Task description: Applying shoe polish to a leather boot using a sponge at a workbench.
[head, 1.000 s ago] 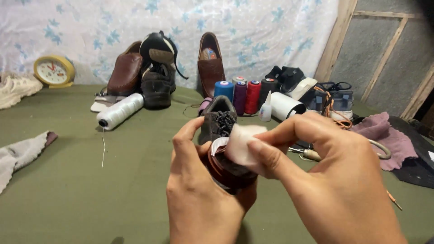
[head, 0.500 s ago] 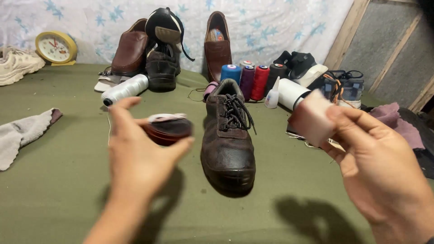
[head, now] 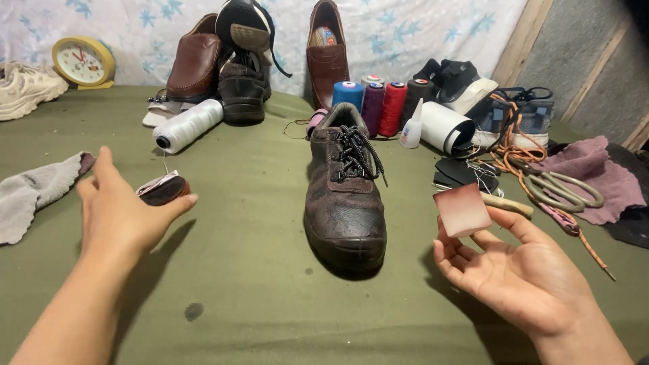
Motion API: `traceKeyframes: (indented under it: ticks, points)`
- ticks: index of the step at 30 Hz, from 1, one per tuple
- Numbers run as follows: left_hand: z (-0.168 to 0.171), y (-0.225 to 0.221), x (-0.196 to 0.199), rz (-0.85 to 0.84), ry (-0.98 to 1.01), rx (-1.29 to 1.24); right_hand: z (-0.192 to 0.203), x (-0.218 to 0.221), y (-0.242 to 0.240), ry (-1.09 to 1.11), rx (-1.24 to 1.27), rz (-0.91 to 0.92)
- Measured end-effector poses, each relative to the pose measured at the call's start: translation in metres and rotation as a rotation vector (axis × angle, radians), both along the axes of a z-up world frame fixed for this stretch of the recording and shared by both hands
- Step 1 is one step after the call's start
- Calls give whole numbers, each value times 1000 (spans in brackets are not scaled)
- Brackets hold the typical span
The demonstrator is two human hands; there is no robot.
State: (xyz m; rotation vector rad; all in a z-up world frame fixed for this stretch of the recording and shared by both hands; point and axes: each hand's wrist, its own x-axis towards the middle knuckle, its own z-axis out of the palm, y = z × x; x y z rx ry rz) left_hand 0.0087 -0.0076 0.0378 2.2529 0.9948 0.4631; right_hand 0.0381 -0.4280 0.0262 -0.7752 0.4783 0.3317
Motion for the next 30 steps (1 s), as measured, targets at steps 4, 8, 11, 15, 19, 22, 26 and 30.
traceKeyframes:
  ticks: [4, 8, 11, 15, 19, 22, 26, 30]
  points:
    - [-5, -76, -20, -165, -449, 26, -34, 16, -2, -28, 191, 44]
    - [-24, -157, -29, -255, -232, -371, -42, 16, 18, -15, 261, -24]
    - [-26, -185, -27, -392, -239, -283, -30, 8, 27, -57, 239, -65]
    - [-49, -211, -2, -467, -477, 2, -30, 8, 29, -72, 254, -64]
    - [-58, -222, 12, -422, -341, -42, -33, 9, 26, -113, 313, -79]
    - [-54, -222, 13, -373, -298, -92, -35, 10, 21, -104, 405, -120]
    - [-49, -211, 9, -351, -249, -119, -29, 3, 22, -110, 567, -120]
    - [-44, -202, 7, -360, -340, -73, -32, 0, 28, -130, 536, 53]
